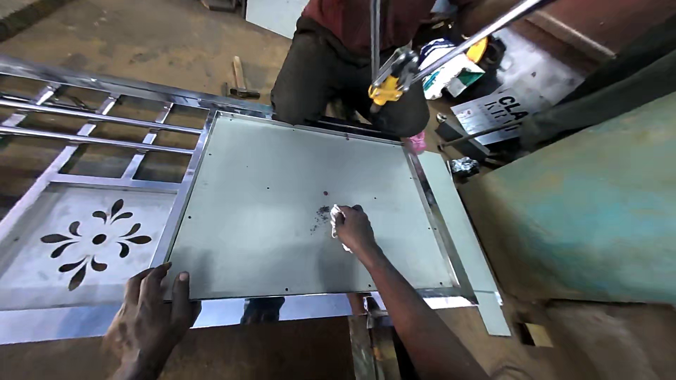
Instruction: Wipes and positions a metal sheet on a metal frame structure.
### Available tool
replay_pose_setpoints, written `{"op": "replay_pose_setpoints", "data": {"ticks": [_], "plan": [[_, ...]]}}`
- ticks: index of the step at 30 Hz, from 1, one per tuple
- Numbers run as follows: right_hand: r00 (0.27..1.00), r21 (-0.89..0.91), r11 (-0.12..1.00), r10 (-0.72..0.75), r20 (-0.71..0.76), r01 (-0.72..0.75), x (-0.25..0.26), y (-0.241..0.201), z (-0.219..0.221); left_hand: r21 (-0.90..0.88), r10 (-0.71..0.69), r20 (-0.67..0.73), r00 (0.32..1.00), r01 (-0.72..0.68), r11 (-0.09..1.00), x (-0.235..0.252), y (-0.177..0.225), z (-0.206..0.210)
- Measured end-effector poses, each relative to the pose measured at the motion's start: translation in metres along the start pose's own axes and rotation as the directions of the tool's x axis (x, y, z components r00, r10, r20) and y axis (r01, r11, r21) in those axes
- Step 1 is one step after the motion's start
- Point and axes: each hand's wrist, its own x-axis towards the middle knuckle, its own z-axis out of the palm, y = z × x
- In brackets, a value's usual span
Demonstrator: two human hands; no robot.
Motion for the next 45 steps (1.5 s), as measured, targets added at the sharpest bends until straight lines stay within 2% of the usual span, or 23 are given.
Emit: {"op": "replay_pose_setpoints", "data": {"ticks": [3, 4, 6, 8, 9, 13, 16, 18, 19, 22, 24, 25, 30, 33, 37, 39, 41, 45], "plan": [[0.996, 0.108, 0.994, 0.024, -0.084, -0.015, -0.01, 0.022, -0.022, -0.002, 0.011, -0.024, 1.0, -0.011, 1.0, 0.001, -0.001, 0.001], [0.992, 0.092, 0.995, 0.059, -0.107, -0.049, -0.015, 0.035, -0.027, -0.008, 0.008, -0.023, 1.0, -0.009, 1.0, 0.0, 0.0, 0.002], [0.983, -0.03, 0.984, 0.173, -0.056, -0.174, -0.023, 0.048, -0.024, -0.025, -0.001, -0.007, 1.0, 0.001, 1.0, -0.001, 0.002, 0.001], [0.968, -0.148, 0.958, 0.25, 0.018, -0.244, -0.029, 0.036, -0.009, -0.04, -0.004, 0.003, 1.0, 0.004, 0.999, 0.0, 0.002, 0.0], [0.968, -0.152, 0.958, 0.248, 0.028, -0.242, -0.031, 0.025, -0.002, -0.043, -0.01, 0.006, 1.0, 0.011, 0.999, 0.0, 0.002, 0.0], [0.994, 0.017, 0.993, 0.113, 0.012, -0.113, -0.022, -0.013, 0.008, -0.061, -0.022, 0.01, 1.0, 0.023, 0.998, 0.0, 0.005, -0.001], [0.996, 0.106, 0.994, 0.04, -0.078, -0.032, -0.024, -0.008, -0.012, -0.048, -0.04, 0.019, 0.999, 0.041, 0.998, 0.003, 0.005, -0.001], [0.994, 0.081, 0.995, -0.05, -0.101, 0.058, -0.043, -0.002, -0.019, -0.041, -0.055, 0.03, 0.998, 0.056, 0.998, 0.002, 0.006, -0.001], [0.991, 0.042, 0.991, -0.123, -0.051, 0.125, -0.057, 0.001, -0.016, -0.042, -0.059, 0.031, 0.998, 0.06, 0.997, 0.001, 0.004, 0.0], [0.906, -0.045, 0.912, -0.397, 0.144, 0.407, -0.093, 0.009, 0.025, -0.035, -0.046, 0.007, 0.999, 0.046, 0.998, 0.002, 0.003, 0.002], [0.828, -0.062, 0.828, -0.55, 0.107, 0.557, -0.092, 0.015, 0.052, -0.018, -0.026, -0.013, 1.0, 0.026, 1.0, 0.004, 0.001, 0.003], [0.81, -0.069, 0.807, -0.582, 0.075, 0.586, -0.081, 0.014, 0.056, -0.013, -0.021, -0.014, 1.0, 0.021, 1.0, 0.004, 0.001, 0.004], [0.893, -0.04, 0.892, -0.451, 0.005, 0.451, -0.006, -0.006, 0.027, 0.018, -0.017, -0.017, 1.0, 0.018, 1.0, 0.001, -0.001, 0.004], [0.878, 0.014, 0.879, -0.476, -0.039, 0.477, -0.022, -0.015, 0.02, 0.023, 0.004, -0.057, 0.998, -0.003, 1.0, 0.004, -0.002, 0.006], [0.843, 0.025, 0.851, -0.522, 0.126, 0.524, -0.073, -0.028, 0.053, 0.014, -0.016, -0.031, 0.999, 0.017, 1.0, 0.004, 0.0, 0.004], [0.853, -0.011, 0.86, -0.505, 0.132, 0.511, -0.063, -0.032, 0.06, 0.018, -0.011, -0.03, 0.999, 0.011, 1.0, 0.005, -0.001, 0.004], [0.884, -0.016, 0.89, -0.449, 0.13, 0.455, -0.036, -0.031, 0.047, 0.017, -0.008, -0.038, 0.999, 0.008, 1.0, 0.004, 0.001, 0.005], [0.914, 0.106, 0.909, -0.406, 0.015, 0.402, -0.012, -0.029, 0.005, 0.018, -0.008, -0.061, 0.998, 0.009, 1.0, 0.003, 0.002, 0.005]]}}
